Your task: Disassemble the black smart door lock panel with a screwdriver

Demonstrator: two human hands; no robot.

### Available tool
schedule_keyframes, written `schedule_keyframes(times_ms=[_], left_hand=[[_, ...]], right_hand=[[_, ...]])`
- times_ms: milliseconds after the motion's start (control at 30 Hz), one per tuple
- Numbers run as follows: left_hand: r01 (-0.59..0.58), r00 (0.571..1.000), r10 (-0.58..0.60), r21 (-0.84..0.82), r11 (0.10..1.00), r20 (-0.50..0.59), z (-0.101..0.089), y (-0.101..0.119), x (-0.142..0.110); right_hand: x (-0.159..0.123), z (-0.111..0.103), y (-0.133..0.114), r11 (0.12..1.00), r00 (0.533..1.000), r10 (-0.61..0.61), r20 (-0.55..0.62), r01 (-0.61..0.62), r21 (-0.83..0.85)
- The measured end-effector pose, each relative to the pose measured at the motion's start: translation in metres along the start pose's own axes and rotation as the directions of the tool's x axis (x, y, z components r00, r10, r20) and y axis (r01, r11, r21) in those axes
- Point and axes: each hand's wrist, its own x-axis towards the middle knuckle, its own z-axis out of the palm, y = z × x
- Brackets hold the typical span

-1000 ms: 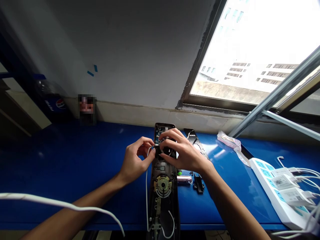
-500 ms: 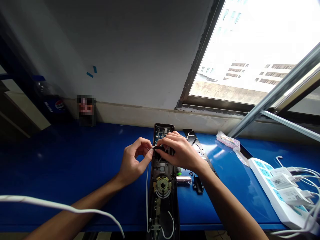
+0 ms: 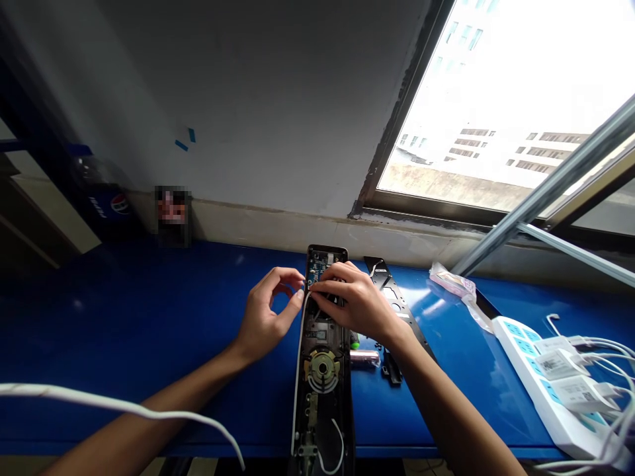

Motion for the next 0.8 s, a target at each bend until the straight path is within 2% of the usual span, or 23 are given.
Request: schedule_keyframes(times_ms=[67,200,267,433,800], left_hand=[[0.026,0.999,-0.023,-0.069,0.997,0.039,0.001,-0.003,0.001],[0.164,0.981,-0.130,-0.255,0.953,0.147,0.004,-0.007,0.000],[0.196,0.975,-0.154,-0.298,0.934,0.158,0.004,-0.008,-0.001],[0.233,0.969,-0.186,-0.350,0.907,0.163,0.004,-0.006,-0.002],[0.244,0.966,-0.188,-0.385,0.890,0.178,0.006,-0.004,0.000]], right_hand=[[0.002,0.001,-0.003,0.999,0.999,0.035,-0.014,-0.035,0.006],[0.005,0.004,-0.010,0.991,0.990,0.135,-0.039,-0.135,0.007],[0.005,0.004,-0.013,0.984,0.983,0.180,-0.042,-0.180,0.005],[0.005,0.006,-0.019,0.970,0.969,0.242,-0.049,-0.242,-0.002],[0.003,0.005,-0.021,0.971,0.971,0.239,-0.006,-0.239,-0.007]])
